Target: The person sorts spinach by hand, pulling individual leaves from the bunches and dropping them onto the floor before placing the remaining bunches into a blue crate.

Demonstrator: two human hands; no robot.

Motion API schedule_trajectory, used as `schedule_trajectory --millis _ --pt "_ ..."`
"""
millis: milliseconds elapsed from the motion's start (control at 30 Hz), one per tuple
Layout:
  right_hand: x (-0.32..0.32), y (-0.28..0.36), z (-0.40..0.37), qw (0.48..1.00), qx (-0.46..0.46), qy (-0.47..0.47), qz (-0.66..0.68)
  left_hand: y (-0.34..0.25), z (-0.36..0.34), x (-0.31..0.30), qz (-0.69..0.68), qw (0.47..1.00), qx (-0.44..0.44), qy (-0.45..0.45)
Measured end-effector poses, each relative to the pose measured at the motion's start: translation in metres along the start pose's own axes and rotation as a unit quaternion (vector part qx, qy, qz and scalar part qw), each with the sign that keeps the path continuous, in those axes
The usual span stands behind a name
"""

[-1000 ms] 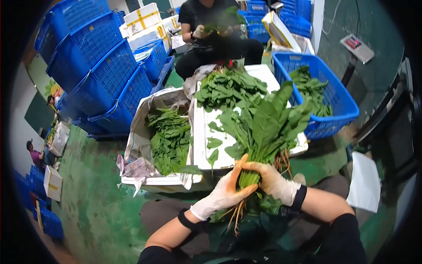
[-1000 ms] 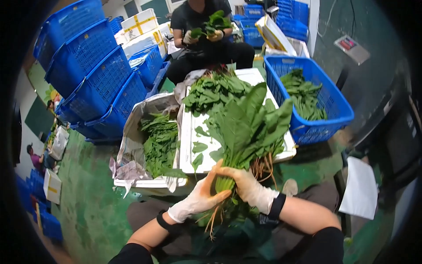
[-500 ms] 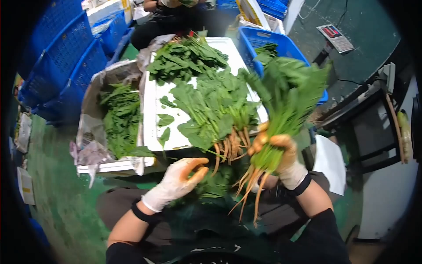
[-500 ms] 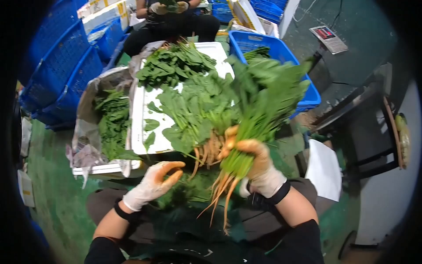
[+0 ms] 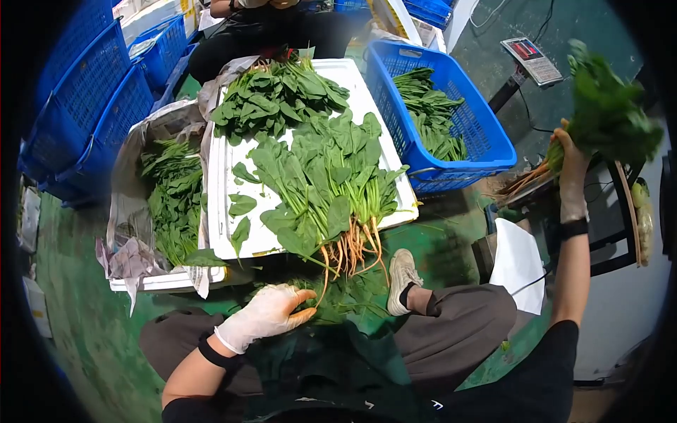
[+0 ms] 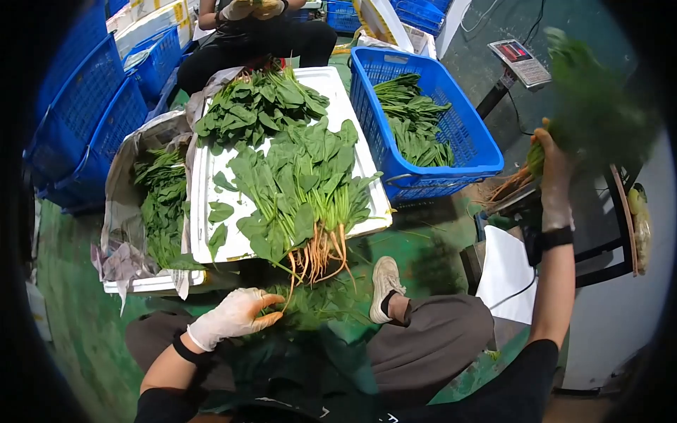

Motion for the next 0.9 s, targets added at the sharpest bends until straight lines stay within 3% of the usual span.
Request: schedule_trajectory --millis 33,167,367,400,467,533,600,667,700,733,800,867,900 --pt "0.004 0.0 0.014 0.997 -0.051 0.006 -0.061 0.003 0.001 0.003 -0.008 1.0 -0.001 0.004" --pt "0.035 -0.028 0.065 0.977 -0.046 0.024 -0.207 0.021 0.004 0.019 -0.017 0.997 -0.05 0.062" --pt "0.134 -0.107 0.104 0.998 -0.045 -0.033 -0.036 0.04 0.009 0.019 -0.002 0.994 -0.075 0.076" --pt "0.149 -0.133 0.105 0.996 -0.085 -0.023 0.005 0.045 0.01 0.02 0.001 0.992 -0.092 0.088" --pt "0.176 -0.196 0.091 0.995 0.005 0.043 -0.088 0.053 0.011 0.019 -0.005 0.991 -0.109 0.083" --pt "0.191 -0.282 0.063 0.929 0.108 0.105 -0.339 0.06 0.009 0.018 -0.008 0.99 -0.119 0.078" --pt "0.232 -0.316 -0.006 0.853 0.205 0.337 -0.342 0.063 0.008 0.018 -0.007 0.988 -0.129 0.084" --pt "0.263 -0.275 -0.067 0.724 0.03 0.579 -0.374 0.063 0.008 0.015 -0.002 0.987 -0.131 0.089" --pt "0.254 -0.29 -0.069 0.688 0.062 0.604 -0.397 0.06 0.007 0.014 -0.002 0.989 -0.123 0.085" --pt "0.245 -0.289 -0.056 0.687 0.061 0.606 -0.397 0.055 0.005 0.011 -0.001 0.99 -0.115 0.082" --pt "0.217 -0.279 -0.023 0.761 0.205 0.533 -0.308 0.05 0.003 0.008 0.013 0.989 -0.118 0.089" --pt "0.196 -0.223 0.002 0.826 0.27 0.424 -0.254 0.047 -0.006 0.009 0.02 0.989 -0.112 0.091" --pt "0.192 -0.193 0.005 0.843 0.236 0.414 -0.249 0.043 -0.011 0.009 0.031 0.989 -0.112 0.095"
Point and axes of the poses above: each hand's wrist, its own z-axis towards the middle knuckle, its own x-axis out of the palm, y = z × x, the point moved 9 cm from there along z, towards the middle knuckle, and after that the axes turned 11 degrees about -x, right-handed, at the moved point
